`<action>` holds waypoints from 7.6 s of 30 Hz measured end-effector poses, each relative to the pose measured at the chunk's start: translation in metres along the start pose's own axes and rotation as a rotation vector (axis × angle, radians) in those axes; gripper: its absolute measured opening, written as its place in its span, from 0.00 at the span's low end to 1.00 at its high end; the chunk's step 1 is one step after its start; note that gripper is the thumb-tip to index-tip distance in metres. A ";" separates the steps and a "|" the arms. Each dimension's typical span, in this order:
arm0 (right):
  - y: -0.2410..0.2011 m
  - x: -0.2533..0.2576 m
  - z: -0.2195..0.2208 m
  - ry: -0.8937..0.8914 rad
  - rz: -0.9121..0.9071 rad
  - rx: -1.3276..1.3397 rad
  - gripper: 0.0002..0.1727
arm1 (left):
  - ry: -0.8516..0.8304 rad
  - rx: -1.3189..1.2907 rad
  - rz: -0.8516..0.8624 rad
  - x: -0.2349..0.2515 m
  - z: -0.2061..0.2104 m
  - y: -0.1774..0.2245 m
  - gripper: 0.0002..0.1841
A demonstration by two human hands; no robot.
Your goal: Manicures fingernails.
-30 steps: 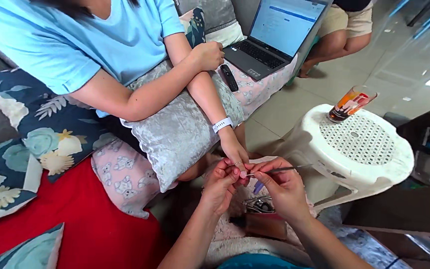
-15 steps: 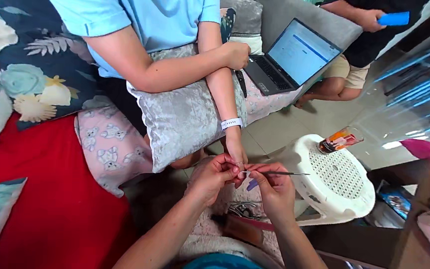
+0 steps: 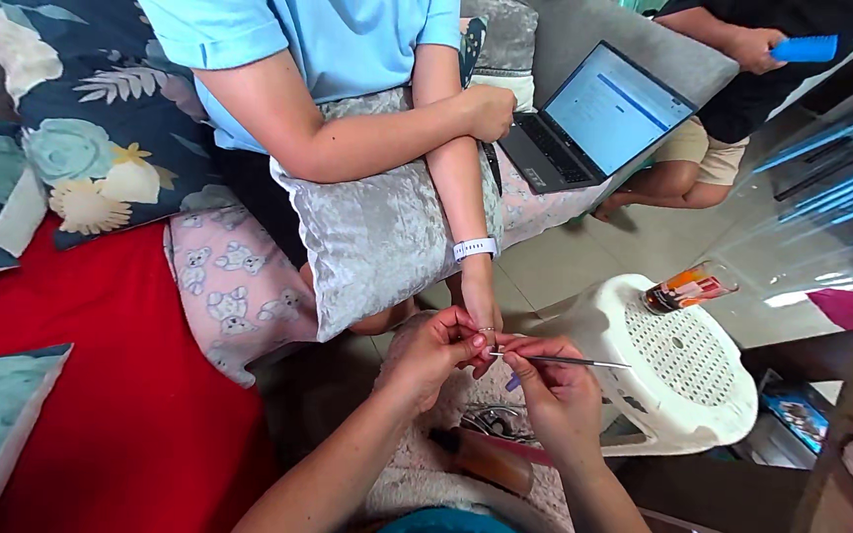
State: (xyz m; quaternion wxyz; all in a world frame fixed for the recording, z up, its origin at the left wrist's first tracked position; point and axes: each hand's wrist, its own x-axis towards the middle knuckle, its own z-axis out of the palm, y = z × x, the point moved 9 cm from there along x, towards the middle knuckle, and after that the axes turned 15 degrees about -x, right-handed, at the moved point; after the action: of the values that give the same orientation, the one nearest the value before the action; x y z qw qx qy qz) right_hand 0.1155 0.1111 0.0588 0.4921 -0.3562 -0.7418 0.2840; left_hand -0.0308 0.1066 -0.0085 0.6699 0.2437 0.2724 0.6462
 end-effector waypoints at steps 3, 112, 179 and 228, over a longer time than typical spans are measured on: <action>0.004 0.004 -0.005 0.047 0.034 0.017 0.07 | 0.009 -0.006 0.002 0.001 0.003 0.000 0.08; 0.028 -0.046 0.010 -0.375 0.497 0.473 0.47 | 0.076 -0.120 0.038 0.001 0.018 -0.019 0.09; 0.023 -0.033 -0.019 -0.144 0.031 -0.369 0.35 | 0.003 -0.749 -0.018 -0.002 0.040 -0.061 0.46; 0.005 -0.080 -0.001 -0.250 -0.129 -0.753 0.33 | 0.239 -0.338 -0.151 0.003 0.012 -0.036 0.13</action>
State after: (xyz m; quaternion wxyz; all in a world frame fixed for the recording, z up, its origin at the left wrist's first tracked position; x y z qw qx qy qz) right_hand 0.1390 0.0497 0.0132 0.2500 -0.4270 -0.8690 0.0020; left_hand 0.0038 0.1084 -0.0241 0.7108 0.0287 0.2552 0.6549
